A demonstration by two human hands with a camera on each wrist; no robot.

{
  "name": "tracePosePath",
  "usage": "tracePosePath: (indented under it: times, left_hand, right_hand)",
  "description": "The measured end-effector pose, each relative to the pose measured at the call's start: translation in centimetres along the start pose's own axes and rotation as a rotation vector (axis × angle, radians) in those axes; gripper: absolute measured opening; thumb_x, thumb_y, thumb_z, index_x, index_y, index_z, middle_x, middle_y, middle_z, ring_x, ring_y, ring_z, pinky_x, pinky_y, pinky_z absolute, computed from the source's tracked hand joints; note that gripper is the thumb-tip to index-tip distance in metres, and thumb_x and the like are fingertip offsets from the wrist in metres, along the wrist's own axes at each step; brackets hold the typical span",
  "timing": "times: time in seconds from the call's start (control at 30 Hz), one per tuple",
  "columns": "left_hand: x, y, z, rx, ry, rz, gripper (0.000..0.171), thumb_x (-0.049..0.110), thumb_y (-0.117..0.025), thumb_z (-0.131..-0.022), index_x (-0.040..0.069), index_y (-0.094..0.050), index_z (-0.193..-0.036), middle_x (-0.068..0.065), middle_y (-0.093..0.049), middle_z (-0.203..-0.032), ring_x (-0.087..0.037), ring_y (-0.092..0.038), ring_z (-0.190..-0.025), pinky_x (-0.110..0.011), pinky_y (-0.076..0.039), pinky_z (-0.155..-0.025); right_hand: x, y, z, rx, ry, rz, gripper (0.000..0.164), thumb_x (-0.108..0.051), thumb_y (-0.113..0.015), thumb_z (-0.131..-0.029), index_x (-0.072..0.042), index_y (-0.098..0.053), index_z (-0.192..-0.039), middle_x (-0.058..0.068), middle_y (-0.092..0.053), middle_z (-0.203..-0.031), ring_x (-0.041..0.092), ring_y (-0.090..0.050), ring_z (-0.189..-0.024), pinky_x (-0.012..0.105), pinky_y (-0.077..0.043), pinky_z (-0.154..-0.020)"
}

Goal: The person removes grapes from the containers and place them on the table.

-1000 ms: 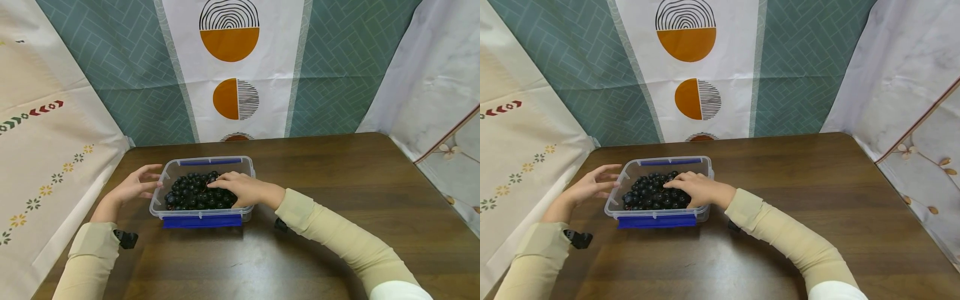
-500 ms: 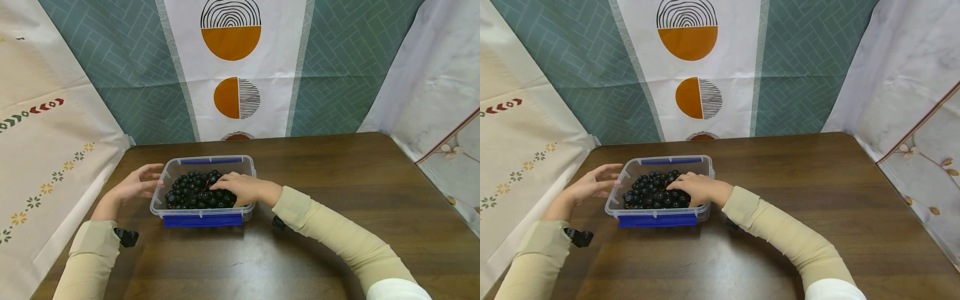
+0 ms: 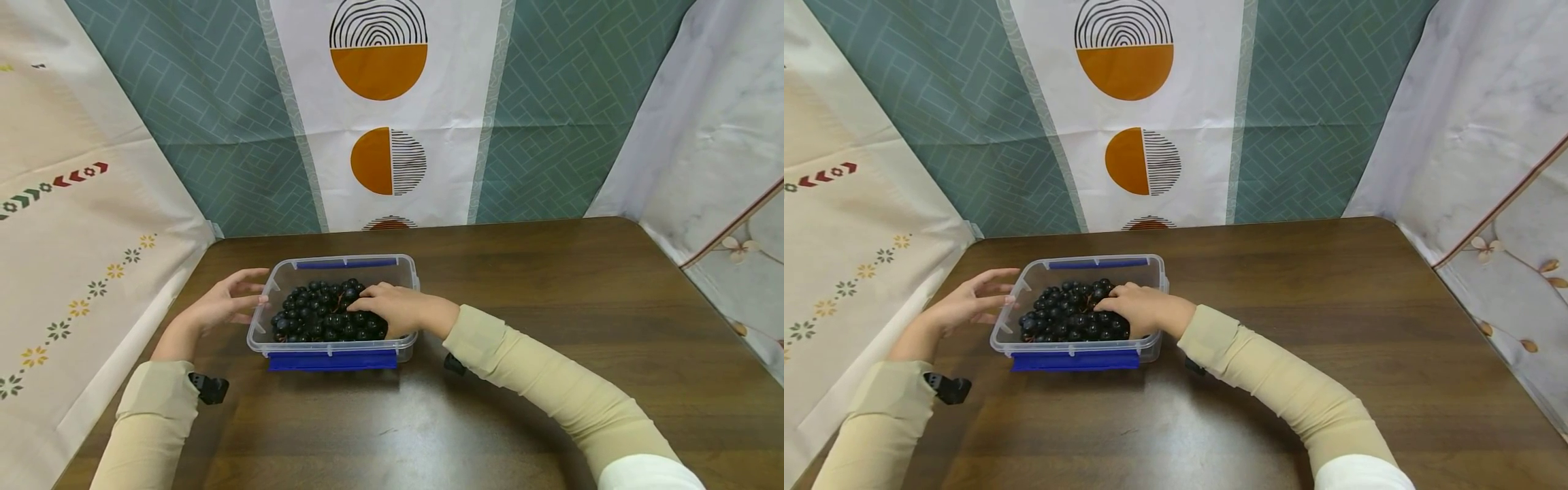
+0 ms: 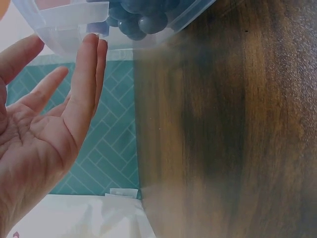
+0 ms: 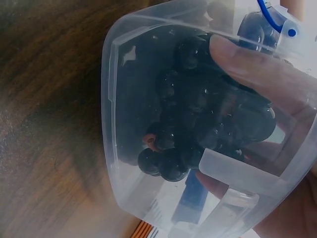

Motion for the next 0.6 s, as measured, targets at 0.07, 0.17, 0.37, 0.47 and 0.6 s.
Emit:
tracePosePath:
  times: [0.07,0.17,0.37,0.47,0.6]
  left_hand:
    - [0.03,-0.04,0.03,-0.002,0.0,0.003,0.069,0.016,-0.056,-0.097,0.003,-0.014,-0.15,-0.036,-0.03,-0.143,-0.004,-0.062,-0.096,-0.047,-0.054,-0.083]
    - [0.03,-0.09,0.06,-0.004,-0.001,0.004,0.069,0.016,-0.055,-0.097,0.002,-0.013,-0.15,-0.037,-0.03,-0.143,-0.004,-0.062,-0.095,-0.047,-0.054,-0.083]
    - [0.01,-0.08,0.13,-0.005,0.005,0.01,0.069,0.016,-0.054,-0.097,0.003,-0.013,-0.15,-0.038,-0.031,-0.141,-0.004,-0.062,-0.096,-0.047,-0.054,-0.083]
    - [0.03,-0.08,0.17,-0.005,0.009,0.011,0.069,0.017,-0.055,-0.097,0.004,-0.013,-0.151,-0.038,-0.032,-0.141,-0.004,-0.062,-0.096,-0.047,-0.054,-0.083]
    - [0.04,-0.1,0.21,-0.004,0.011,0.011,0.069,0.017,-0.056,-0.097,0.004,-0.013,-0.151,-0.038,-0.033,-0.14,-0.004,-0.062,-0.096,-0.047,-0.054,-0.083]
  right_hand:
    - [-0.02,0.01,0.05,0.0,-0.007,-0.009,0.072,-0.014,-0.075,-0.082,-0.023,-0.041,-0.144,0.006,-0.043,-0.144,0.025,-0.038,-0.133,0.036,-0.045,-0.098]
    - [0.05,0.03,0.07,-0.001,-0.007,-0.044,0.071,-0.015,-0.076,-0.081,-0.022,-0.043,-0.143,0.005,-0.046,-0.142,0.024,-0.039,-0.132,0.035,-0.047,-0.096]
    - [0.51,0.18,0.06,0.004,0.036,-0.124,0.068,-0.01,-0.077,-0.08,-0.019,-0.046,-0.14,0.005,-0.048,-0.139,0.023,-0.039,-0.129,0.033,-0.048,-0.092]
    - [0.73,0.28,0.06,0.007,0.054,-0.147,0.067,-0.008,-0.076,-0.079,-0.018,-0.047,-0.139,0.006,-0.049,-0.137,0.023,-0.04,-0.127,0.033,-0.049,-0.09]
    - [0.98,0.36,0.1,0.004,0.067,-0.162,0.067,-0.008,-0.077,-0.079,-0.018,-0.048,-0.138,0.006,-0.048,-0.137,0.024,-0.039,-0.128,0.034,-0.048,-0.09]
Point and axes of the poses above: each hand's wrist, its own z-axis away from the middle knuckle, its own y-axis out of the back of the hand, x = y × z, the point moved 1 cm from there along -z, towards the middle knuckle
